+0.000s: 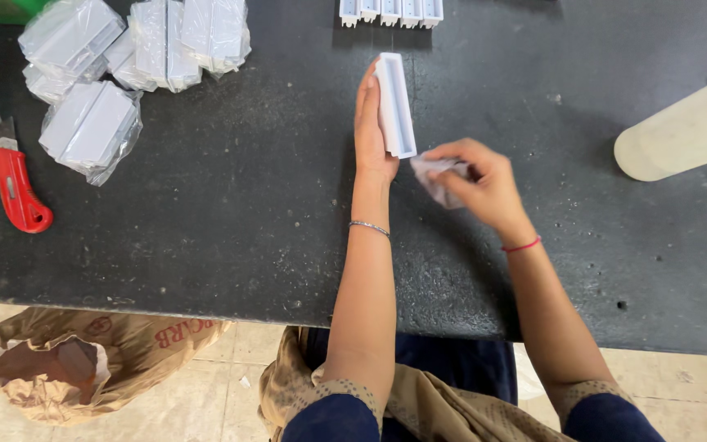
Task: The person wipes white plastic parts with a cloth, then places them into clear plastic bags. The person handles the parts one at a time, wiping each before bagging. A utility knife and a bottle are visible on the table but not used.
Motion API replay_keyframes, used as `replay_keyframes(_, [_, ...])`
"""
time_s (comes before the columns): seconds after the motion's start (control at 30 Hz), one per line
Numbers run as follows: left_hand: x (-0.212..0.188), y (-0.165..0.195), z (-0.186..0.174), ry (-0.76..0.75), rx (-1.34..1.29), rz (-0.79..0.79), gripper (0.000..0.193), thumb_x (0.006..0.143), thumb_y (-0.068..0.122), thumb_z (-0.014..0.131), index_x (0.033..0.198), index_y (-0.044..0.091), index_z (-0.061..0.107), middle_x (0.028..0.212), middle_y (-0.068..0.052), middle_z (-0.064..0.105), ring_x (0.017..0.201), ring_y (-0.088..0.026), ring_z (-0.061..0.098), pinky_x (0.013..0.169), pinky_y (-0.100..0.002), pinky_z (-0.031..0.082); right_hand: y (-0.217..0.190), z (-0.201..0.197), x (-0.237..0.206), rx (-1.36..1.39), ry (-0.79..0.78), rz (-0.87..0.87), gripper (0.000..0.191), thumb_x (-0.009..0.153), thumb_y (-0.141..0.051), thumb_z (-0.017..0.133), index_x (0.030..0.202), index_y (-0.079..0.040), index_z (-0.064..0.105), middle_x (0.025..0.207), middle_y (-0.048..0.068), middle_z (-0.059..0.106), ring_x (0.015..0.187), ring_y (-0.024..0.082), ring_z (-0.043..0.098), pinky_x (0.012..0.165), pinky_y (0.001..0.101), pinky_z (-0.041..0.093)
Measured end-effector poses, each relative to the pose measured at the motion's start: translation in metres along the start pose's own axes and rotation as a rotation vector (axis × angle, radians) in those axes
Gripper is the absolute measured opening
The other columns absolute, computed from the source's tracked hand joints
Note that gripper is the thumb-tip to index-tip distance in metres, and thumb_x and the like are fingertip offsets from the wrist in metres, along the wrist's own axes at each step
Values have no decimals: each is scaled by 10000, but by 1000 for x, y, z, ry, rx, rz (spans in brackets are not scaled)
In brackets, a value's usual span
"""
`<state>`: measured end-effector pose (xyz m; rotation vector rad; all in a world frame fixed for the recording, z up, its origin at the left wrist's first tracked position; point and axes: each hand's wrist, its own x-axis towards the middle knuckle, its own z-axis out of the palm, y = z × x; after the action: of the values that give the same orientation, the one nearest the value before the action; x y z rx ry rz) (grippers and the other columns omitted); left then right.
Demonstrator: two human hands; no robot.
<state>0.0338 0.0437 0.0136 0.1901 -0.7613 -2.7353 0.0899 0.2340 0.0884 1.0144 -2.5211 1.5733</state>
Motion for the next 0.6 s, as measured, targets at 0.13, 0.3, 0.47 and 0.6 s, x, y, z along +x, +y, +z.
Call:
replay_keyframes(0.13, [-8, -4, 12, 13, -255, -217, 479, 1029, 390, 591, 1370, 56, 548, 1151, -78, 650, 1072, -210, 665, 856, -463, 646, 10, -15, 4, 404, 196, 143, 262, 981, -18, 711, 1241, -38, 687, 1134, 33, 721, 1006, 101, 676, 880, 250, 558])
replay_keyframes(0.3, [-24, -21, 41, -166, 92, -208, 464, 984, 353, 602, 1364, 121, 471, 1282, -109, 623, 1048, -239, 692, 786, -457, 631, 16, -31, 6, 477, 394, 164, 258, 1011, -19, 675, 1269, -29, 681, 1099, 10, 706, 985, 79, 655, 875, 230, 538])
replay_keyframes(0.47, [-43, -57, 61, -247, 560, -86, 525, 1085, 445, 453, 1487, 108, 475, 1408, -198, 626, 1084, -243, 590, 882, -411, 521, 24, -51, 1, 222, 563, 74, 252, 1030, -9, 680, 1280, -31, 698, 1104, 2, 689, 994, 83, 631, 891, 232, 526])
replay_keyframes(0.6, [-54, -85, 69, -352, 734, 114, 575, 1118, 458, 435, 1558, 88, 412, 1517, -153, 520, 1370, -241, 520, 1152, -372, 425, 26, -60, -6, -226, 654, -62, 287, 1021, 30, 691, 1291, -63, 718, 1157, 68, 649, 1017, 145, 620, 854, 273, 510])
